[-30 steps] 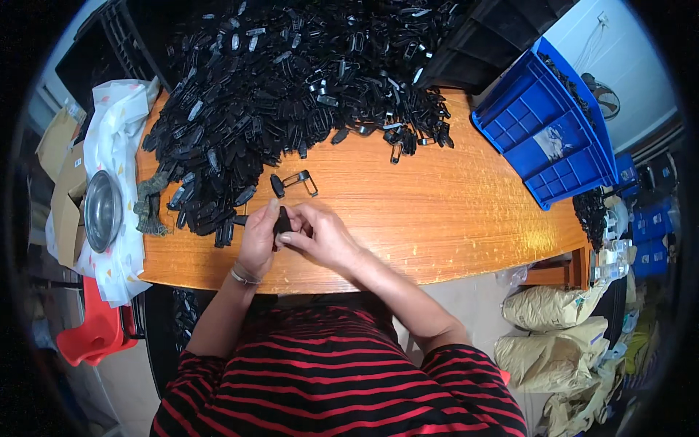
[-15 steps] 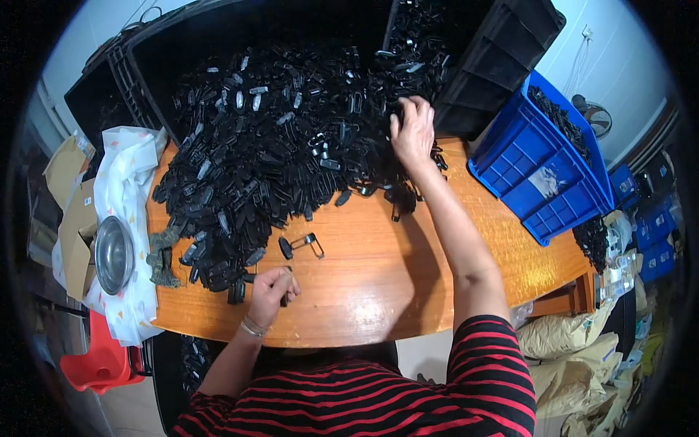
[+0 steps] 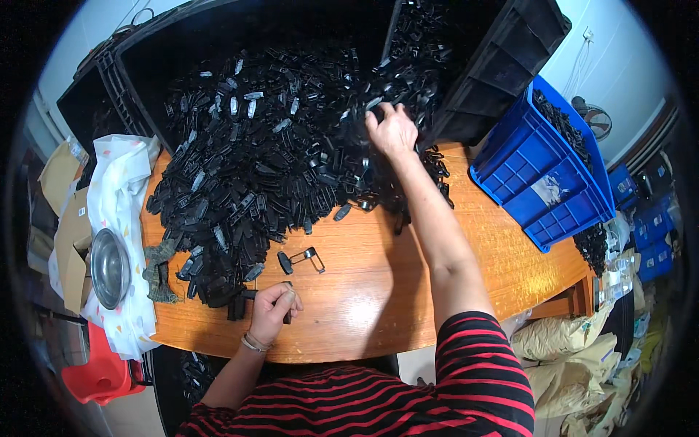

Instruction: Assembling small black plastic components by hand at a workbench.

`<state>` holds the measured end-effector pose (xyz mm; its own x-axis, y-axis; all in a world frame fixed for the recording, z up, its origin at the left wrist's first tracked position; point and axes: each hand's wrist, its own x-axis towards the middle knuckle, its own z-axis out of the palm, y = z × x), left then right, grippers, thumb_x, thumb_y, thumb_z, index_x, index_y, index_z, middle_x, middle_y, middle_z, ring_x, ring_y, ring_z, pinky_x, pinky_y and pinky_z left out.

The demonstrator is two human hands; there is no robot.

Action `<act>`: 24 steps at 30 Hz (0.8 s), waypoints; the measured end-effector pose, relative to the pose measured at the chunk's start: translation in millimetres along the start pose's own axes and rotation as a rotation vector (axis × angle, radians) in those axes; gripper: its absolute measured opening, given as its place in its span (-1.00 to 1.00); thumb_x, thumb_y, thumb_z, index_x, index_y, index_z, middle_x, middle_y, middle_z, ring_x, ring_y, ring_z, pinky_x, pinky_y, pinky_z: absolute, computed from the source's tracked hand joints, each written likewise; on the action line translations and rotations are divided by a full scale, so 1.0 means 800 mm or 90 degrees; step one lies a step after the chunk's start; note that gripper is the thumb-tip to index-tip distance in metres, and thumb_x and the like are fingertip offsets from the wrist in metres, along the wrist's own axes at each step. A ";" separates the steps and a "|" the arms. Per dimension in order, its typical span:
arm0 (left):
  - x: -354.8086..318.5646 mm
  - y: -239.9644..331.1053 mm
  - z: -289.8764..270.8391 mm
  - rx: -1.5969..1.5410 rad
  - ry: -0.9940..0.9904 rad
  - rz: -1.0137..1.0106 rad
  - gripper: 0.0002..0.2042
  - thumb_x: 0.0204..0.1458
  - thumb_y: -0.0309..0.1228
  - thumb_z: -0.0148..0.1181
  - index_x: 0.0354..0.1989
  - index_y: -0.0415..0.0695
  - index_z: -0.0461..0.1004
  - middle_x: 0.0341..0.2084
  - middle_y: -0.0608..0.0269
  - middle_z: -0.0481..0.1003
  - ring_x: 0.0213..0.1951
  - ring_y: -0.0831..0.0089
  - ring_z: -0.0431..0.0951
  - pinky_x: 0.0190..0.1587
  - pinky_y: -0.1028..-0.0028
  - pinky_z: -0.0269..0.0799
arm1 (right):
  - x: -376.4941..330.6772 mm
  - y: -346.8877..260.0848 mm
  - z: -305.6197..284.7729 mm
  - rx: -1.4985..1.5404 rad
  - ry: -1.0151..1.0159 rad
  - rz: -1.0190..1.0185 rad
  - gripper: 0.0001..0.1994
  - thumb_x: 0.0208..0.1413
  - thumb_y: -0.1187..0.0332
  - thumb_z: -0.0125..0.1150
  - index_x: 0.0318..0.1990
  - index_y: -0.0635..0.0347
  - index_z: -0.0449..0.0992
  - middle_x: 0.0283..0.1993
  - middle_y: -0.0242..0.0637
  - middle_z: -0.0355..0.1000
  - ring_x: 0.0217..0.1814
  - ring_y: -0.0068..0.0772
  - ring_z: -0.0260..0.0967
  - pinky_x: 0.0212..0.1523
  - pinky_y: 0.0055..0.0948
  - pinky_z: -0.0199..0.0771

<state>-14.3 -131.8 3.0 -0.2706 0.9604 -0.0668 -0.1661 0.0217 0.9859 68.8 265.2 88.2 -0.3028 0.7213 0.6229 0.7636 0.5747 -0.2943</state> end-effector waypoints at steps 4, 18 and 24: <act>0.001 0.001 0.001 0.016 0.011 0.002 -0.71 0.20 -0.44 -0.05 -0.60 -0.20 0.36 -0.58 0.25 0.46 -0.57 0.66 0.36 -0.49 0.64 0.26 | -0.036 -0.005 -0.003 0.001 -0.074 0.026 -0.54 0.03 -0.06 0.12 -0.16 0.16 0.52 -0.11 -0.02 0.42 -0.11 0.10 0.44 -0.11 -0.06 0.46; 0.007 -0.005 0.002 0.027 0.025 0.052 -0.69 0.22 -0.40 -0.09 -0.59 -0.21 0.32 -0.58 0.22 0.44 -0.58 0.62 0.34 -0.51 0.62 0.24 | -0.151 -0.038 -0.025 0.206 -0.196 -0.010 -0.41 0.04 -0.05 0.17 0.07 0.26 0.38 0.11 -0.01 0.30 0.05 0.10 0.38 0.04 -0.15 0.42; 0.002 0.002 0.002 0.019 0.023 0.021 -0.69 0.24 -0.39 -0.10 -0.58 -0.18 0.31 -0.58 0.25 0.42 -0.58 0.62 0.34 -0.50 0.63 0.23 | -0.097 0.020 -0.082 0.172 -0.120 0.010 -0.58 0.02 -0.02 0.22 -0.21 0.17 0.60 -0.19 -0.12 0.49 -0.02 -0.05 0.43 -0.08 -0.18 0.46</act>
<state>-13.8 -130.1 4.7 -0.3092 0.9502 -0.0384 -0.1285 -0.0018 0.9917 141.4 193.2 82.9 -0.4112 0.7756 0.4789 0.5984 0.6260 -0.5001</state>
